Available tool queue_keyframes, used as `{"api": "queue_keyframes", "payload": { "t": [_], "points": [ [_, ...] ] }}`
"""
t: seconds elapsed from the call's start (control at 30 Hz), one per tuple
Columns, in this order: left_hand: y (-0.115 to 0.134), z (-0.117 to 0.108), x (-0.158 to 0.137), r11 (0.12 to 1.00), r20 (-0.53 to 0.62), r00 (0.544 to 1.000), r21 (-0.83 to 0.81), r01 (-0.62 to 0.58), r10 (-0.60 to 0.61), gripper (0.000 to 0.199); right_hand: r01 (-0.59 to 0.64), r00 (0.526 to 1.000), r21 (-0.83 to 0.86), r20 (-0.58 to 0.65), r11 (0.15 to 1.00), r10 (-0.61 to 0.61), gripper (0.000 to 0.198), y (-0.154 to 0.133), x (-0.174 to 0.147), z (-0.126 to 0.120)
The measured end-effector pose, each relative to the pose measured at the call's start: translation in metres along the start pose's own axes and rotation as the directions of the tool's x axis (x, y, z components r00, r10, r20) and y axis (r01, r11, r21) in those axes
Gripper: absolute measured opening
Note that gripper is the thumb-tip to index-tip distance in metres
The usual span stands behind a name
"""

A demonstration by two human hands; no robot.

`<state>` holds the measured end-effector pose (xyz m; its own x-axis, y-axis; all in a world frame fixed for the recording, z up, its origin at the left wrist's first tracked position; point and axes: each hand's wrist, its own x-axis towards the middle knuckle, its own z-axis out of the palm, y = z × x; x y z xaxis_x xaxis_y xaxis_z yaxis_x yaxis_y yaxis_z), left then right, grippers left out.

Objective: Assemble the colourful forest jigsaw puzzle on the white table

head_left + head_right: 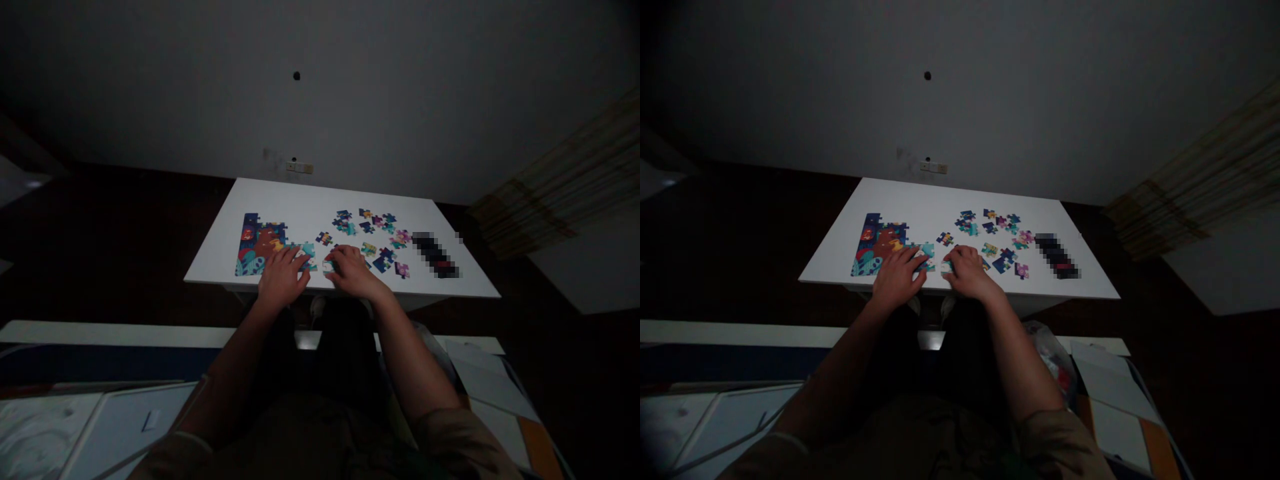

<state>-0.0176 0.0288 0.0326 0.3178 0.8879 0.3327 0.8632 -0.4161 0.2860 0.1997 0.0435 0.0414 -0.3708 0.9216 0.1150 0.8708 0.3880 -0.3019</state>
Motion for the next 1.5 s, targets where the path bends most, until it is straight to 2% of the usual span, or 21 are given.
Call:
{"api": "queue_keyframes", "payload": {
  "t": [0.27,0.47,0.63,0.73,0.87,1.07,1.27,1.5],
  "points": [
    [0.000,0.001,0.000,1.000,0.000,1.000,0.004,0.007,-0.007,0.038,0.022,0.999,0.000,0.025,1.000,-0.022,0.038,-0.010,0.013,0.002],
    [0.001,0.000,0.001,1.000,0.009,1.000,-0.002,0.006,-0.006,0.038,-0.012,0.999,-0.026,0.050,1.000,0.013,0.037,-0.011,0.018,-0.005],
    [0.002,-0.001,0.002,1.000,0.007,1.000,-0.005,0.015,-0.015,0.037,0.000,0.998,-0.059,-0.065,0.998,-0.004,0.035,-0.029,-0.001,-0.001],
    [0.002,0.000,0.003,1.000,0.013,1.000,0.002,0.022,-0.022,0.038,-0.003,0.991,-0.028,-0.136,1.000,0.000,0.031,-0.046,-0.020,0.011],
    [0.002,0.002,0.006,1.000,0.029,0.999,0.023,0.014,-0.015,0.038,-0.037,0.979,0.016,-0.200,0.999,0.040,0.035,-0.056,-0.039,0.031],
    [0.000,0.005,0.008,0.999,0.052,0.998,0.035,-0.028,0.026,0.039,-0.029,0.976,0.022,-0.217,0.999,0.033,0.052,-0.051,-0.053,0.049],
    [-0.001,0.007,0.008,0.997,0.061,0.997,0.060,-0.049,0.046,0.038,0.001,0.971,0.034,-0.239,0.999,0.008,0.054,-0.045,-0.058,0.055],
    [0.001,0.007,0.009,0.998,0.057,0.997,0.043,-0.053,0.050,0.038,0.053,0.966,0.075,-0.257,0.996,-0.031,0.045,-0.033,-0.064,0.050]
  ]
}}
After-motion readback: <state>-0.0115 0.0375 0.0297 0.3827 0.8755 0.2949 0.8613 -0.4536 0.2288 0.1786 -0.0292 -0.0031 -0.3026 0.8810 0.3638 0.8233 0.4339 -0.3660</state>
